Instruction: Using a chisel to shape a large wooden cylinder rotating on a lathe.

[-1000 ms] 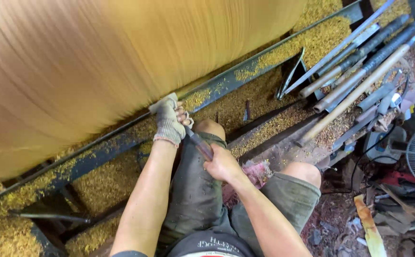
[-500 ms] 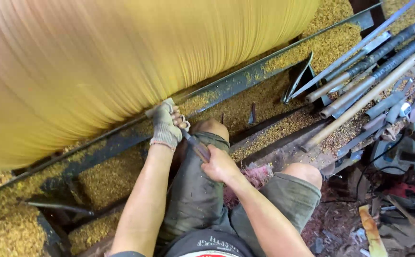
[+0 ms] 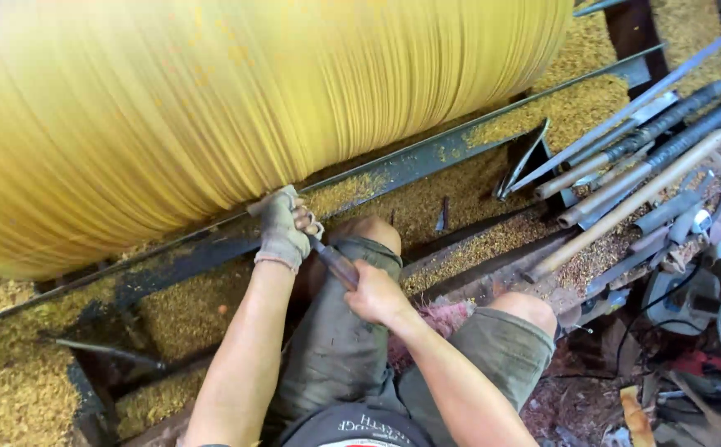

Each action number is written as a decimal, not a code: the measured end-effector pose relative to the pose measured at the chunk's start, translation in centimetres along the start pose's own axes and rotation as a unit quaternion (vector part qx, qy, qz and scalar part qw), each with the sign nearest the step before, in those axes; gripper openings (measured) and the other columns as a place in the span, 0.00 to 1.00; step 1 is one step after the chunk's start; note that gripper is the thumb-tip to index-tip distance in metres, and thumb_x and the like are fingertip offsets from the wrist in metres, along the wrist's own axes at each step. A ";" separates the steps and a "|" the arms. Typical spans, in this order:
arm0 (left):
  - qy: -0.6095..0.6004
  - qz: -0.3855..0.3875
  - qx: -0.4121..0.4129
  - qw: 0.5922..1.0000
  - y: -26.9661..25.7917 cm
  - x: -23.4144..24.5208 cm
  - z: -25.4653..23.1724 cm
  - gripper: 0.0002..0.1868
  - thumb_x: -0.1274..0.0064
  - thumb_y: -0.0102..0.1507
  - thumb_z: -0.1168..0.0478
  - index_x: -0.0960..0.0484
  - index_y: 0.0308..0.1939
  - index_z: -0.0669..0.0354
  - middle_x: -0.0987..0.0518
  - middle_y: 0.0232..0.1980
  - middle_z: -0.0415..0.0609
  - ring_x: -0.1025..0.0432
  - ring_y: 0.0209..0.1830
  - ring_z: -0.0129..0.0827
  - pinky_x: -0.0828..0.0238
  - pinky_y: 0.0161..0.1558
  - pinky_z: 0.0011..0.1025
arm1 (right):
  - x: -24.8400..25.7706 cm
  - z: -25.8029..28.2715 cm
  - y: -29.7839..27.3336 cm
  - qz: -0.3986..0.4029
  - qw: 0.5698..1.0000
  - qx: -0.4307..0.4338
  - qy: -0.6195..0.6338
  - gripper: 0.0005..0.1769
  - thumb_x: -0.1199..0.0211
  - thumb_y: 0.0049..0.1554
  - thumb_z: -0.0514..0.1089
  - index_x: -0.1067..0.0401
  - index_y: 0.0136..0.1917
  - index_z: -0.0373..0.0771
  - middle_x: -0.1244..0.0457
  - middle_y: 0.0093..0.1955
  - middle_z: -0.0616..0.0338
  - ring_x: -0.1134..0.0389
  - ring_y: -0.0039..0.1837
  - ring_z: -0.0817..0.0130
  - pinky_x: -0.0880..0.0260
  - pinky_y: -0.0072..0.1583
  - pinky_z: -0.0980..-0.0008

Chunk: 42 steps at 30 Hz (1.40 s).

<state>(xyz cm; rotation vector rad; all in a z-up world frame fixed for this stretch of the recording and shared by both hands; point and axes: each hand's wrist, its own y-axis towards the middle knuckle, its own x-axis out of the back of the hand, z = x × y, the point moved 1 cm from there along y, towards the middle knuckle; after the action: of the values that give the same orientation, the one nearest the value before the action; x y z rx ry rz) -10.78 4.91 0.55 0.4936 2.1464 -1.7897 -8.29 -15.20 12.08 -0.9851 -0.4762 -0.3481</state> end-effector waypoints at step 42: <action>0.043 -0.055 0.001 0.998 1.2 -2.6 -0.6 0.18 0.53 0.65 0.46 0.38 0.27 0.46 0.48 0.17 0.34 0.54 0.12 0.24 0.57 0.18 0.29 | 1.1 0.4 -0.2 -0.014 0.999 -0.017 0.041 0.22 0.35 0.49 0.44 0.30 0.56 0.37 0.31 0.50 0.36 0.29 0.56 0.39 0.30 0.59 0.48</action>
<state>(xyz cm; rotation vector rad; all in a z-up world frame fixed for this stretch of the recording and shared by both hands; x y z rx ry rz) -7.94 5.47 0.74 0.4698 2.2715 -1.8591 -7.52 -15.03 13.03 -0.9930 -0.4114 -0.4211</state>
